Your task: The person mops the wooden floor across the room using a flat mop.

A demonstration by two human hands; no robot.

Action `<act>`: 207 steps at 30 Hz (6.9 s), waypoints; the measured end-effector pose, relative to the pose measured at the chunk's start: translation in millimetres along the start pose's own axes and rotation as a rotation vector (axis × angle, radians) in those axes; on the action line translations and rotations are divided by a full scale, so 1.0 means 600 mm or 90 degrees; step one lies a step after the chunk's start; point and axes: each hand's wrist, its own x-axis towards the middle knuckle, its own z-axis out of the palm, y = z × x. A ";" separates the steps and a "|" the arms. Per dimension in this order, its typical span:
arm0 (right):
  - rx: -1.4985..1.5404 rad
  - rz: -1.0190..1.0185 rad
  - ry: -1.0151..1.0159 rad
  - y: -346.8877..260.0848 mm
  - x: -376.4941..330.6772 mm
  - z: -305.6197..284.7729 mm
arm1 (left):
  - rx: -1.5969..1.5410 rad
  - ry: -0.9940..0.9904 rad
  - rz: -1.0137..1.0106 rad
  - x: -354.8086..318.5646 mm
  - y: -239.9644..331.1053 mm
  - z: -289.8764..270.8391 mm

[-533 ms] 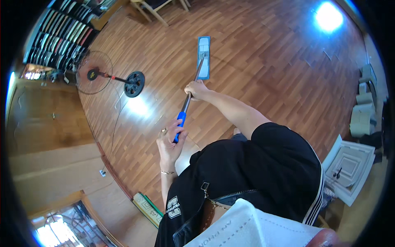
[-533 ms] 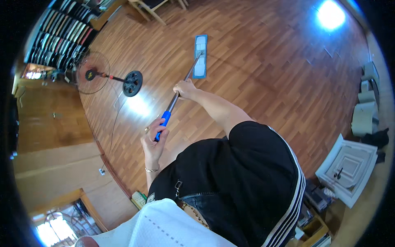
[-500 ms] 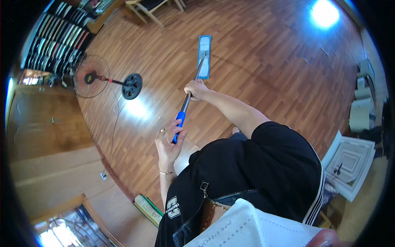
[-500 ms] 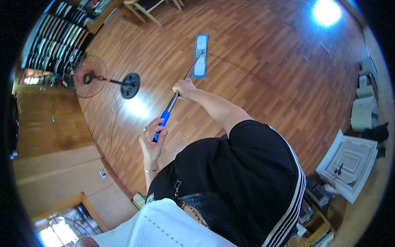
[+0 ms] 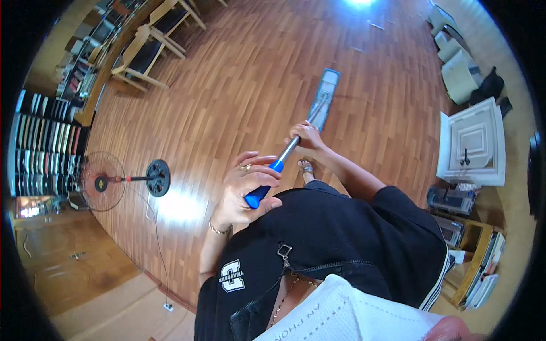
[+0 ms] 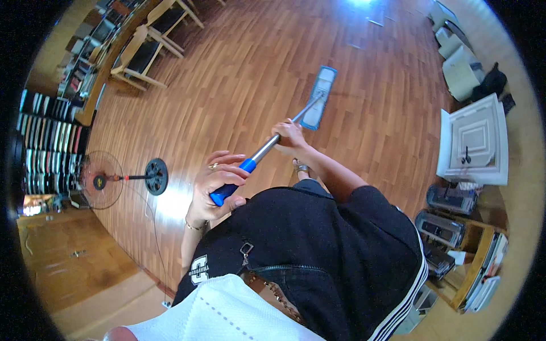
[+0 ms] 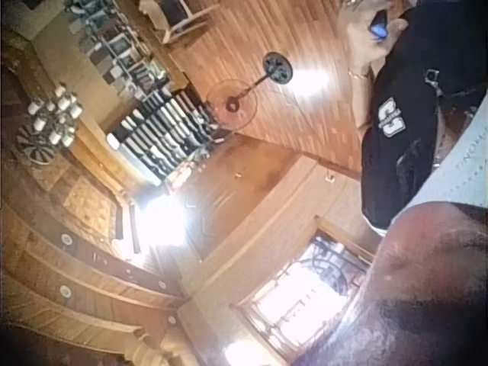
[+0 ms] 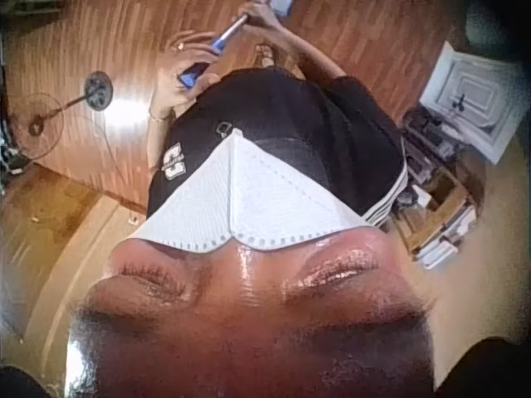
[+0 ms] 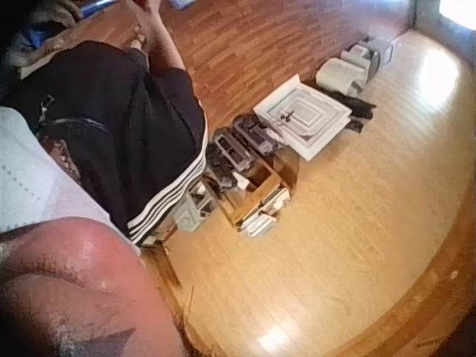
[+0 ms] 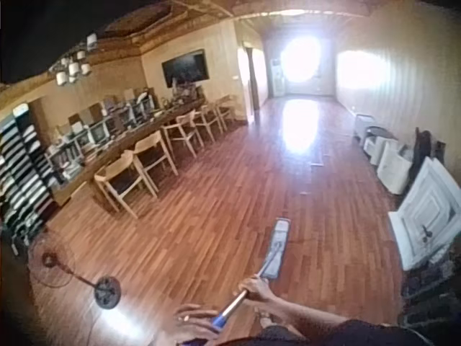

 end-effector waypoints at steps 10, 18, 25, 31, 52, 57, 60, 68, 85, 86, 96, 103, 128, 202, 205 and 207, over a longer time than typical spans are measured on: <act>-0.074 0.229 0.256 -0.001 -0.235 -0.176 | -0.298 -0.402 0.278 0.108 0.017 0.148; -0.145 0.239 0.449 0.172 -0.309 -0.191 | -0.264 -0.477 0.308 0.193 -0.022 0.260; -0.009 0.250 0.299 0.287 -0.215 -0.237 | -0.260 -0.422 0.237 0.283 -0.082 0.283; 0.015 0.138 0.210 0.368 -0.056 -0.199 | -0.252 -0.318 0.170 0.313 -0.160 0.248; 0.290 -0.474 -0.309 0.155 0.429 0.290 | 0.127 0.337 -0.294 0.136 -0.192 0.080; 0.402 -0.535 -0.385 -0.044 0.404 0.361 | 0.214 0.427 -0.403 0.063 -0.101 0.010; 0.420 -0.571 -0.526 -0.143 0.365 0.428 | 0.254 0.431 -0.526 0.033 -0.031 -0.028; 0.535 -0.837 -0.830 -0.448 0.231 0.471 | 0.406 0.467 -0.577 -0.108 0.128 -0.086; 0.288 -0.855 -0.630 -0.440 0.415 0.655 | 0.229 0.693 -0.386 -0.248 -0.095 -0.204; 0.270 -0.782 -0.636 -0.392 0.451 0.682 | 0.201 0.679 -0.385 -0.232 -0.134 -0.210; -0.019 -0.398 -0.526 -0.004 0.707 0.528 | 0.318 0.379 -0.310 0.023 -0.444 -0.181; -0.009 -0.087 -0.382 0.342 0.799 0.372 | 0.195 0.222 -0.304 0.295 -0.563 -0.128; -0.271 0.356 0.147 0.432 0.293 -0.080 | -0.180 -0.286 0.033 0.548 -0.502 -0.023; -0.145 0.575 0.373 -0.449 -0.415 0.002 | -0.696 -0.666 0.374 -0.036 0.066 -0.001; -0.088 0.485 0.345 -0.454 -0.357 0.017 | -0.655 -0.613 0.357 -0.030 0.057 -0.072; -0.018 0.460 0.330 -0.467 -0.307 0.023 | -0.681 -0.572 0.364 -0.031 0.065 -0.120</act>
